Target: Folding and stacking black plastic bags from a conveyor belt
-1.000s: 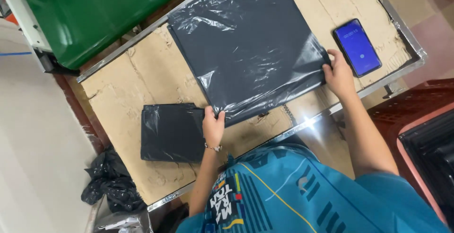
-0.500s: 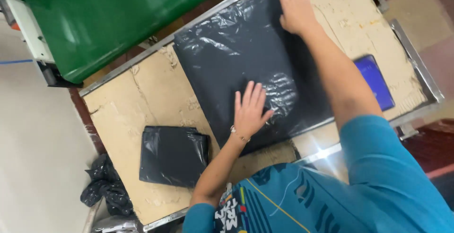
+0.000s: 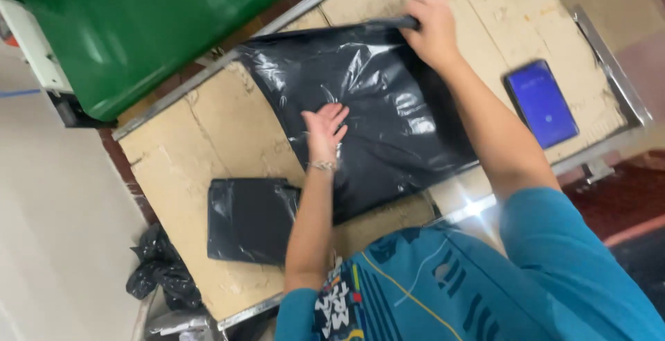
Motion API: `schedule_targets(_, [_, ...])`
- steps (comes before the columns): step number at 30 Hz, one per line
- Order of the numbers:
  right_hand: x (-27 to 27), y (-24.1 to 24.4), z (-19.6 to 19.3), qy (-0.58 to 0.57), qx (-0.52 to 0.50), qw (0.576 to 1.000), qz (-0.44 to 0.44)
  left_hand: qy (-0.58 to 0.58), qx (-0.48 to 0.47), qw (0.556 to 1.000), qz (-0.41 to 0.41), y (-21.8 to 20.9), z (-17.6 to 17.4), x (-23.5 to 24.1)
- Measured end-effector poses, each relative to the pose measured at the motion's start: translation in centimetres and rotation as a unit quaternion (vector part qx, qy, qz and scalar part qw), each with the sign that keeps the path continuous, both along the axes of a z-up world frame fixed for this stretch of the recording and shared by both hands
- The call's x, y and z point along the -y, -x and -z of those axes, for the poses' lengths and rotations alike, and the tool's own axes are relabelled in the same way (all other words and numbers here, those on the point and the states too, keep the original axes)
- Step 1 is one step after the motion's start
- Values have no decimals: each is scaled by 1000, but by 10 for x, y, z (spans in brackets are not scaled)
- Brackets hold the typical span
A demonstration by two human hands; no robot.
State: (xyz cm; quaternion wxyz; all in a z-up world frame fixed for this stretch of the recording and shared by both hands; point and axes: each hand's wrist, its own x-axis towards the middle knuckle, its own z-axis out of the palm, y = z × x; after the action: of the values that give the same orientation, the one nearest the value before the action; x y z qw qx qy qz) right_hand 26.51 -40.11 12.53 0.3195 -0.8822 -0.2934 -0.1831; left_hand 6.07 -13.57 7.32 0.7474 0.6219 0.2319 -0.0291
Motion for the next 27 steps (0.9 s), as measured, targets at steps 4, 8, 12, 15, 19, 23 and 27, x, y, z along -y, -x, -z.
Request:
schedule_targets(4, [59, 118, -33, -108, -24, 993, -37, 430, -63, 900, -34, 24, 18, -76])
schedule_targets(8, [109, 197, -5, 13, -14, 999, -34, 291, -68, 937, -180, 31, 14, -83])
schedule_targets(12, [126, 231, 33, 81, -19, 996, 29, 263, -55, 944, -190, 45, 61, -97])
schedule_targets(15, [136, 243, 43, 110, -17, 993, 34, 103, -6, 981, -165, 56, 119, -116])
schedule_targets(19, [131, 268, 27, 244, -24, 966, 86, -311, 73, 947, -29, 109, 0, -66])
schedule_targets(23, [94, 291, 1, 304, 79, 946, 83, -671, 144, 653, 319, 178, -98, 8])
schedule_targets(27, [8, 324, -18, 225, 87, 969, -48, -711, 202, 546, 394, 191, -5, 16])
